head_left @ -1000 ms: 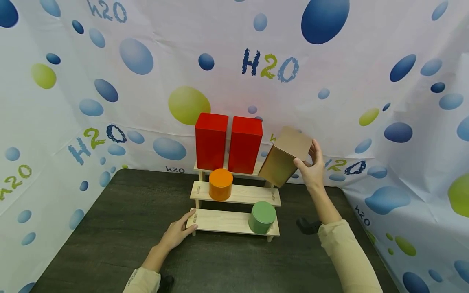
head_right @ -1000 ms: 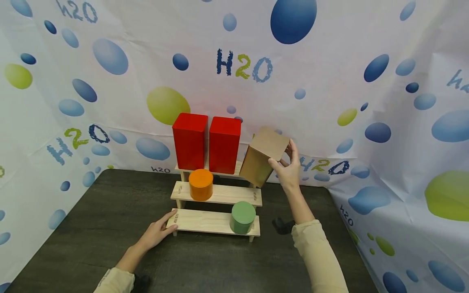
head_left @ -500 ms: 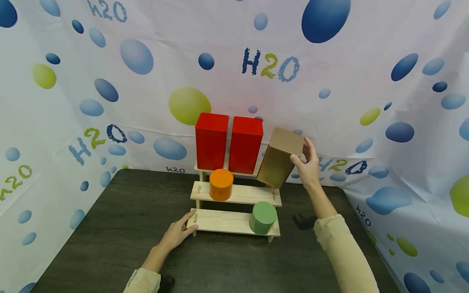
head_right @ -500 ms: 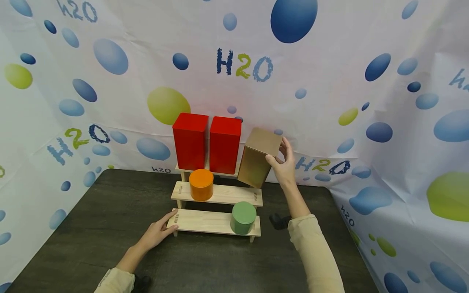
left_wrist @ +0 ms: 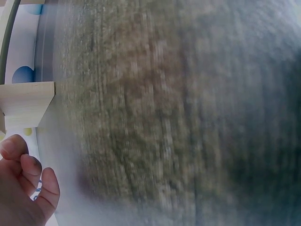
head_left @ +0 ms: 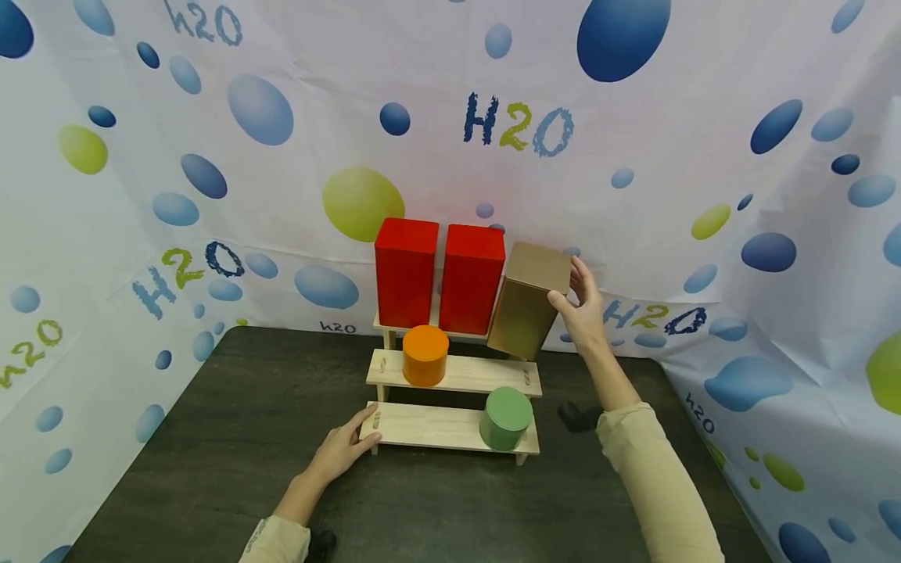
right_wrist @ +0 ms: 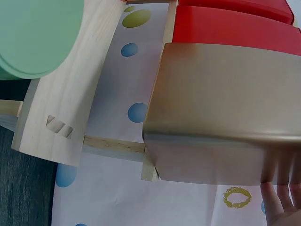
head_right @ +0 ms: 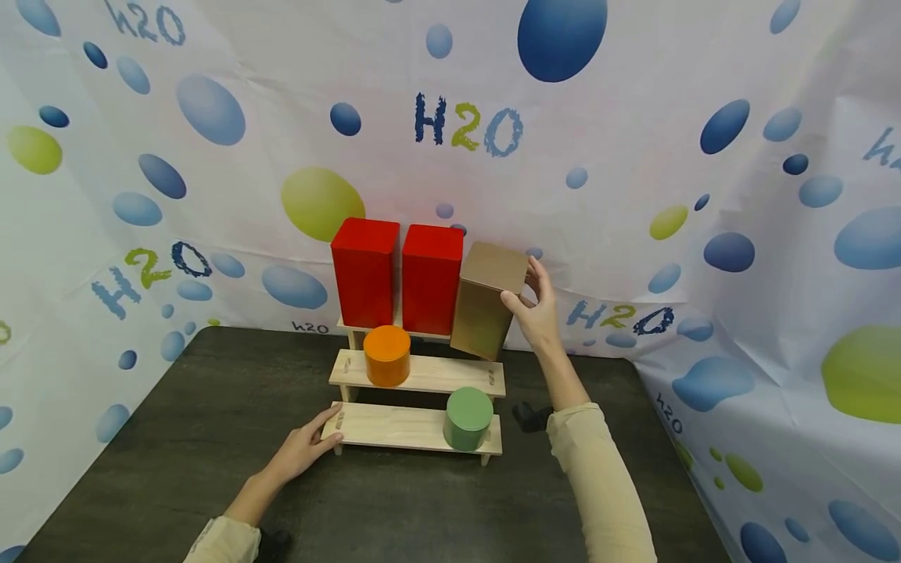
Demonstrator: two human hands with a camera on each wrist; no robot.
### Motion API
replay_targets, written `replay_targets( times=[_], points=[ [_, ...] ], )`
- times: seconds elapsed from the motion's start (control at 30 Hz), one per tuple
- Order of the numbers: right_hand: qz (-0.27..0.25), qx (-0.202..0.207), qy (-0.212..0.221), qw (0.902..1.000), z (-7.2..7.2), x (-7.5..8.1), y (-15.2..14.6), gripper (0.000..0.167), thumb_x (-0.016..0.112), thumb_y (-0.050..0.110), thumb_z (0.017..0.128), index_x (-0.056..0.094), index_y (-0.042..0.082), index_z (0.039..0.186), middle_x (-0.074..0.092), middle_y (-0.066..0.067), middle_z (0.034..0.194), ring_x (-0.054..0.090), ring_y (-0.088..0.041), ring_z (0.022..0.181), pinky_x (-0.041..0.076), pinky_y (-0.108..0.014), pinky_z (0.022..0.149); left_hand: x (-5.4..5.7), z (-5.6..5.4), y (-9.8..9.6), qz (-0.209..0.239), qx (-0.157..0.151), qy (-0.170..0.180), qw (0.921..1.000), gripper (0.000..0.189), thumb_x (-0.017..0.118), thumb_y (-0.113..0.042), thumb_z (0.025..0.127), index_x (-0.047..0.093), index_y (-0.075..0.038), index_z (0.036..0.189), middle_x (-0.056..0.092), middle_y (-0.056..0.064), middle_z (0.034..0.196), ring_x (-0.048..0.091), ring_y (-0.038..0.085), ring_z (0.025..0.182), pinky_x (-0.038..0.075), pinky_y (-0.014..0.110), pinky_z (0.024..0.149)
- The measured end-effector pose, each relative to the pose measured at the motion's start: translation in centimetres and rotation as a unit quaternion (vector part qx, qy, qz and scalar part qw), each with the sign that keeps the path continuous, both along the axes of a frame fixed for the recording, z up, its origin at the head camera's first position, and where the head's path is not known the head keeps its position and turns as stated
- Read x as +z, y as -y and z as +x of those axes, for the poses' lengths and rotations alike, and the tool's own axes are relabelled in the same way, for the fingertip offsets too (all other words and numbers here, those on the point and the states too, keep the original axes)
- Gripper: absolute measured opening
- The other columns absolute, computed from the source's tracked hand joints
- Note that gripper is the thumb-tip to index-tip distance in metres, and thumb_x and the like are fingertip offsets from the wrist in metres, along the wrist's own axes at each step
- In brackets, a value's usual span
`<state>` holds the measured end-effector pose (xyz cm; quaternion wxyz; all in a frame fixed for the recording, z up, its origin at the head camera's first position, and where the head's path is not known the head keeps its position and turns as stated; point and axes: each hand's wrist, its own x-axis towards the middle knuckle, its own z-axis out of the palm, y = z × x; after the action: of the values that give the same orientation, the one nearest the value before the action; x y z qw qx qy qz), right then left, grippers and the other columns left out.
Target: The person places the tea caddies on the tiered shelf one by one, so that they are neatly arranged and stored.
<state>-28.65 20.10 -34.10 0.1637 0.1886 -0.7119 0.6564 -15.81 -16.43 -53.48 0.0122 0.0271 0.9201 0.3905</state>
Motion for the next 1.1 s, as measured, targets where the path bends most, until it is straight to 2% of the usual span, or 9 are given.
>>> replay_targets(
  times=[0.3,0.5,0.67,0.8,0.93,1.03,1.1],
  points=[
    [0.001,-0.001,-0.009,1.0,-0.5,-0.1,0.2,0.066,0.055,0.014,0.085,0.026,0.007,0.144,0.031,-0.017,0.142,0.03,-0.029,0.129,0.024,-0.045,0.104,-0.1,0.1,-0.1,0.007,0.005,0.0,1.0,0.059,0.063,-0.033,0.086,0.042,-0.016,0.139,0.036,-0.004,0.053,0.026,0.007,0.044,0.024,0.021,0.044],
    [-0.01,-0.019,-0.025,0.9995,-0.5,-0.4,0.5,0.067,0.058,0.02,0.085,0.028,0.004,0.143,0.033,-0.019,0.141,0.029,-0.03,0.131,0.021,-0.045,0.106,-0.2,0.1,-0.2,0.007,0.005,0.0,1.0,0.059,0.062,-0.034,0.086,0.042,-0.015,0.138,0.037,-0.004,0.054,0.027,0.007,0.045,0.025,0.022,0.044],
    [-0.027,-0.038,-0.041,0.9981,-0.5,-0.6,0.7,0.071,0.065,0.032,0.084,0.033,0.002,0.14,0.037,-0.02,0.137,0.033,-0.029,0.129,0.025,-0.044,0.105,-0.1,0.0,-0.3,0.011,0.004,-0.001,0.9999,0.059,0.063,-0.033,0.086,0.042,-0.016,0.139,0.037,-0.004,0.054,0.027,0.007,0.044,0.025,0.021,0.044],
    [-0.043,-0.068,-0.041,0.9959,-0.3,-0.2,1.0,0.057,0.062,0.017,0.086,0.04,-0.001,0.135,0.042,-0.019,0.133,0.039,-0.028,0.124,0.034,-0.038,0.099,-0.1,-0.2,-0.2,0.008,0.0,-0.006,0.9999,0.059,0.063,-0.032,0.086,0.041,-0.017,0.139,0.035,-0.005,0.052,0.026,0.006,0.043,0.024,0.02,0.044],
    [-0.046,-0.101,-0.032,0.9933,0.9,0.8,1.7,0.047,0.056,0.004,0.085,0.045,-0.005,0.131,0.044,-0.019,0.13,0.044,-0.026,0.119,0.041,-0.027,0.087,-0.1,-0.1,-0.2,0.006,0.003,-0.003,1.0,0.059,0.062,-0.033,0.086,0.041,-0.017,0.139,0.035,-0.005,0.052,0.025,0.006,0.043,0.024,0.02,0.044],
    [-0.03,-0.113,-0.031,0.9926,1.9,1.3,2.3,0.047,0.055,0.003,0.086,0.044,-0.006,0.131,0.044,-0.019,0.131,0.044,-0.026,0.118,0.042,-0.032,0.087,-0.1,0.0,-0.2,0.009,0.005,0.0,0.9999,0.059,0.062,-0.033,0.086,0.041,-0.016,0.139,0.036,-0.004,0.053,0.026,0.007,0.043,0.024,0.021,0.043],
    [-0.019,-0.114,-0.033,0.9928,2.3,1.3,2.5,0.048,0.055,0.0,0.086,0.042,-0.006,0.132,0.043,-0.021,0.132,0.043,-0.028,0.119,0.04,-0.04,0.091,-0.1,0.0,-0.2,0.012,0.007,0.001,0.9999,0.059,0.062,-0.033,0.086,0.041,-0.016,0.139,0.036,-0.004,0.053,0.026,0.007,0.043,0.024,0.021,0.043]
  ],
)
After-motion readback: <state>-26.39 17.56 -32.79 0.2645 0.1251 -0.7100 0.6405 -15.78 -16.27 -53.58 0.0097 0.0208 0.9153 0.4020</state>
